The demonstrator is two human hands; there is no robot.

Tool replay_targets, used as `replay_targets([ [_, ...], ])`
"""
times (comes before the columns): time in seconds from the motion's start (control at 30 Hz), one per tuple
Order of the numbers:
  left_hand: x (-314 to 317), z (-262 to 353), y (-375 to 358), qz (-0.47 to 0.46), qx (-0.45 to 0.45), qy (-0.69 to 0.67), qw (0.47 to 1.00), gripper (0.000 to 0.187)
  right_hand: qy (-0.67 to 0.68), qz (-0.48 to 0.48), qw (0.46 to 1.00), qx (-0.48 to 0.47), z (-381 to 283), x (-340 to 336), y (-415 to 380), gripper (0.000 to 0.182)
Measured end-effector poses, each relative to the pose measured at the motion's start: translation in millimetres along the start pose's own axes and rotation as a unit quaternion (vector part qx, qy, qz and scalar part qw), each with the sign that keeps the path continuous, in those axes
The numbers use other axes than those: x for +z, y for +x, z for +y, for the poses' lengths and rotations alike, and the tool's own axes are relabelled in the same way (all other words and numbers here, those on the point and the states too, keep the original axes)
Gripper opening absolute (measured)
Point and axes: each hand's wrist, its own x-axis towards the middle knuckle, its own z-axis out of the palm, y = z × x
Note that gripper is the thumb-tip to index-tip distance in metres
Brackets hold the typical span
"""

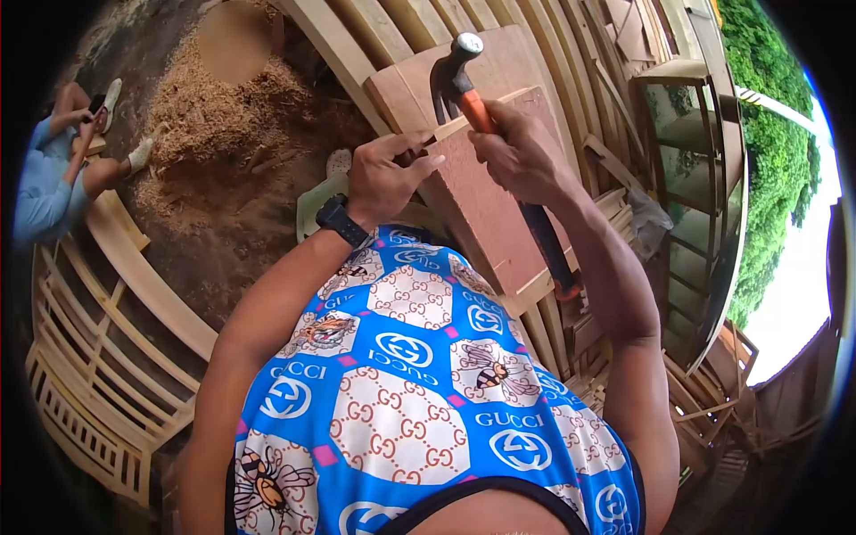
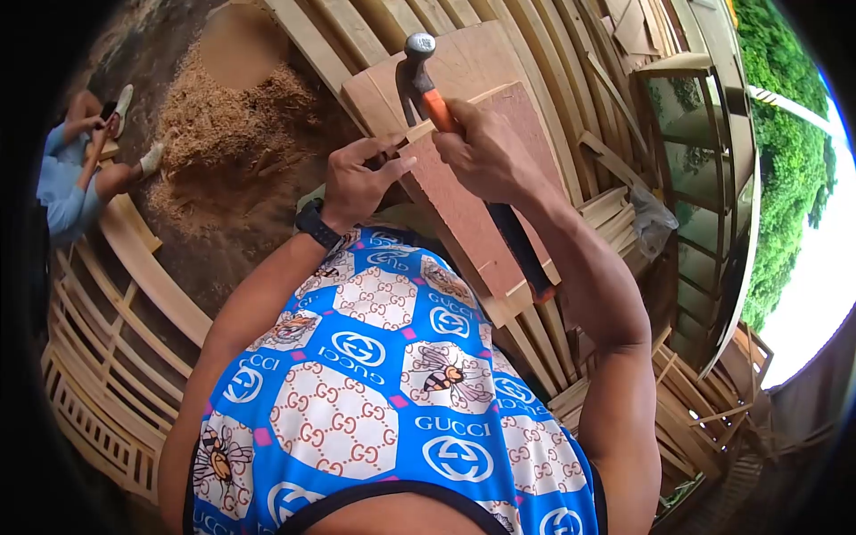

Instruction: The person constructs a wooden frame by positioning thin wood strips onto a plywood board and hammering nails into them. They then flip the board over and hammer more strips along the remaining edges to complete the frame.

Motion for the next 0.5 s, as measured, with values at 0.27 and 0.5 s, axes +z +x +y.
replay_targets([
  [0.27, 6.7, 1.8, 3.7, 0.006, 0.003, 0.022, 1.0, 0.032, -0.054, -0.005, 0.998, -0.012, 3.6, -3.4, 1.8, 0.031],
  [0.5, 3.8, 5.6, 5.2, -0.002, -0.005, 0.035, 0.999, 0.031, -0.06, 0.003, 0.998, 0.007, -3.4, -5.8, 0.6, 0.028],
])
